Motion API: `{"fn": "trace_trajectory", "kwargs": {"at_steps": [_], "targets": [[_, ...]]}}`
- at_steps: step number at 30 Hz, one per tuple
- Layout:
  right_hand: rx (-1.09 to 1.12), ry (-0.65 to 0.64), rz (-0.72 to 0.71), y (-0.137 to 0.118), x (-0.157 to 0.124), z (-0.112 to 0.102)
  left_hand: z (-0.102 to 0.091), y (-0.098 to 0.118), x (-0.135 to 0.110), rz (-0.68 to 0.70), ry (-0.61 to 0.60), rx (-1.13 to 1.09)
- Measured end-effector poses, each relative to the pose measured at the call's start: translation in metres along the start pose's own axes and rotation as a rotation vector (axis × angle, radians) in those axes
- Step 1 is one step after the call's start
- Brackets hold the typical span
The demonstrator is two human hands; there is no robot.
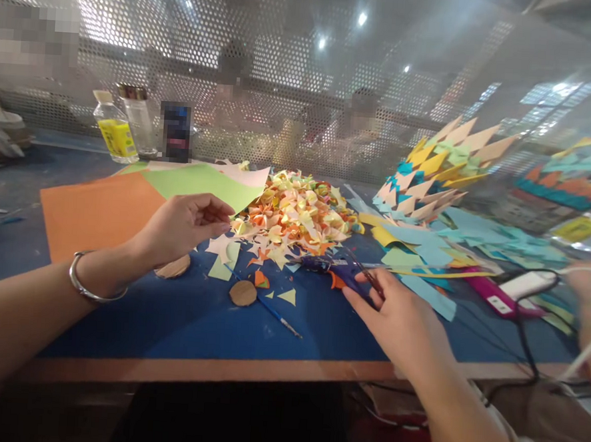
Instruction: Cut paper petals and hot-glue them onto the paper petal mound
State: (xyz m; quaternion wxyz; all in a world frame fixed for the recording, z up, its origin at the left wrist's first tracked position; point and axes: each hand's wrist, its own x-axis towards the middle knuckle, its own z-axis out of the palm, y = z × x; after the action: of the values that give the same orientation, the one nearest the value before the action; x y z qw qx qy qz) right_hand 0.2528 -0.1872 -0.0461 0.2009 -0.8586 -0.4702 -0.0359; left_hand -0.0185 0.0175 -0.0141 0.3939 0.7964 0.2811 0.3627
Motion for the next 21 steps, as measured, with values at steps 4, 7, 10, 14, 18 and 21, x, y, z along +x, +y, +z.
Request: {"fn": "trace_trajectory", "kwargs": {"at_steps": [4,7,10,14,18,21], "targets": [[0.001,-0.078,0.068,0.007,0.004,0.001,-0.002,-0.002,0.000,0.012,-0.047,0.123],[0.119,-0.090,0.074,0.011,0.004,0.000,0.000,0.001,-0.002,0.049,-0.130,0.300],[0.243,-0.082,0.075,0.014,0.003,-0.004,0.005,0.005,-0.001,0.110,-0.222,0.432],[0.330,-0.021,0.086,0.021,0.006,-0.013,0.014,0.008,0.015,0.298,-0.338,0.602],[0.439,0.038,0.127,0.024,0.009,-0.019,0.034,0.011,0.037,0.613,-0.507,0.640],[0.487,0.038,0.164,0.019,0.010,-0.022,0.057,0.012,0.048,0.752,-0.640,0.684]]}}
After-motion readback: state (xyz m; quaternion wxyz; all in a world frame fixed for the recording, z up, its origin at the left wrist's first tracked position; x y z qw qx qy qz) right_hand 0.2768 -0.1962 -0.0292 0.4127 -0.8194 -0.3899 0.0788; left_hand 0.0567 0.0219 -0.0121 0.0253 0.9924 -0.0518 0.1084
